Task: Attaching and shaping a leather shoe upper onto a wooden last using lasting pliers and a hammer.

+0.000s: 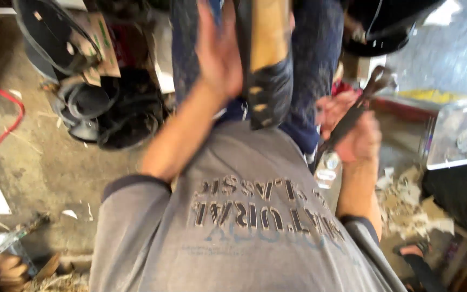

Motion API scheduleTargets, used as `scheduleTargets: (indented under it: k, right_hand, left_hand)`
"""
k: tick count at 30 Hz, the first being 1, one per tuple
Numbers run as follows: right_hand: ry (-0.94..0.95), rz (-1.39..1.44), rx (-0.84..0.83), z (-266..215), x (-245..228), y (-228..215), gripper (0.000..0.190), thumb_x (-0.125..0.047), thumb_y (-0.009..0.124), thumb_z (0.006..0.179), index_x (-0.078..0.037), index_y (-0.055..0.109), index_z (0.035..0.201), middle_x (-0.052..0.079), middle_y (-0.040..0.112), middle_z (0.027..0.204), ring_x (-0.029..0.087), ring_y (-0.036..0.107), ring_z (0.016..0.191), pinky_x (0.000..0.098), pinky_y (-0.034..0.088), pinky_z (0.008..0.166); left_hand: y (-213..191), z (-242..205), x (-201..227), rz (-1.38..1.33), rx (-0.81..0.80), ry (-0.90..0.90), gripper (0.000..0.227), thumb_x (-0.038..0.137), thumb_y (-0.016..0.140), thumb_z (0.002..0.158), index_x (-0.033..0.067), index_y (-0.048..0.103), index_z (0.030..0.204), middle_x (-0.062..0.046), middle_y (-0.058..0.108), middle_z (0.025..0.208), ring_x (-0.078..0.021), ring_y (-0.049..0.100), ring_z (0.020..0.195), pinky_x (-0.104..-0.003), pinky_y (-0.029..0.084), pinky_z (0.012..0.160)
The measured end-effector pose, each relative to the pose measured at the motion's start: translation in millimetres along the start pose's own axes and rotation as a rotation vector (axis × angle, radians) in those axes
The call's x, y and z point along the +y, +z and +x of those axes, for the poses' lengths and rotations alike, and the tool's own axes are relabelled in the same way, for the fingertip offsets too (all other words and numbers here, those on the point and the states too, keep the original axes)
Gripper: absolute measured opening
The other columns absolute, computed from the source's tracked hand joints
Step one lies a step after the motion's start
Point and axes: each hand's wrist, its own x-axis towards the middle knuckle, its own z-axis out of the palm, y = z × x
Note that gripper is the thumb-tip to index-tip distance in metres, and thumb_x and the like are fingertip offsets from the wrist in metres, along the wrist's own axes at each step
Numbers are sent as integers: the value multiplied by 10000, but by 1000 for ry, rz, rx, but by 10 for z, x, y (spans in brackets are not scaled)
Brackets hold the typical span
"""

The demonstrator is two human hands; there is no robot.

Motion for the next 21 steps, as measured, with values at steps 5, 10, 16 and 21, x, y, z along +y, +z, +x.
scheduleTargets:
  k: [5,10,16,21]
  right_hand:
    - [69,-754,530,368,410,-20,379,-371,602,1035,-86,631,1283,47,683,805,110,659,638,197,537,602]
    - [-98,-782,594,652,608,-243,410,-384,579,1014,-35,632,1223,102,698,774,167,667,581,229,549,560]
    - [-107,-800,578,656,589,-220,389,-369,572,1035,-40,640,1232,101,714,787,178,692,594,243,573,563]
    - [-113,-800,567,662,573,-149,378,-368,575,1039,-47,652,1221,96,725,793,175,703,599,240,593,569]
  left_hand:
    - [-51,-531,-126,-355,171,-648,628,316,632,1073,14,419,1580,-169,488,1613,-379,507,1499,-599,488,1239]
    - [-240,-482,-101,-313,339,-784,696,392,622,998,-2,437,1540,-319,528,1523,-437,664,1240,-546,533,1145]
    - [-267,-295,-88,-277,81,-646,554,422,559,1087,41,536,1488,-265,580,1479,-326,611,1363,-502,501,1215]
    - [-426,-327,-160,-282,99,-591,491,348,530,1094,7,560,1447,-283,568,1479,-352,583,1395,-533,482,1223]
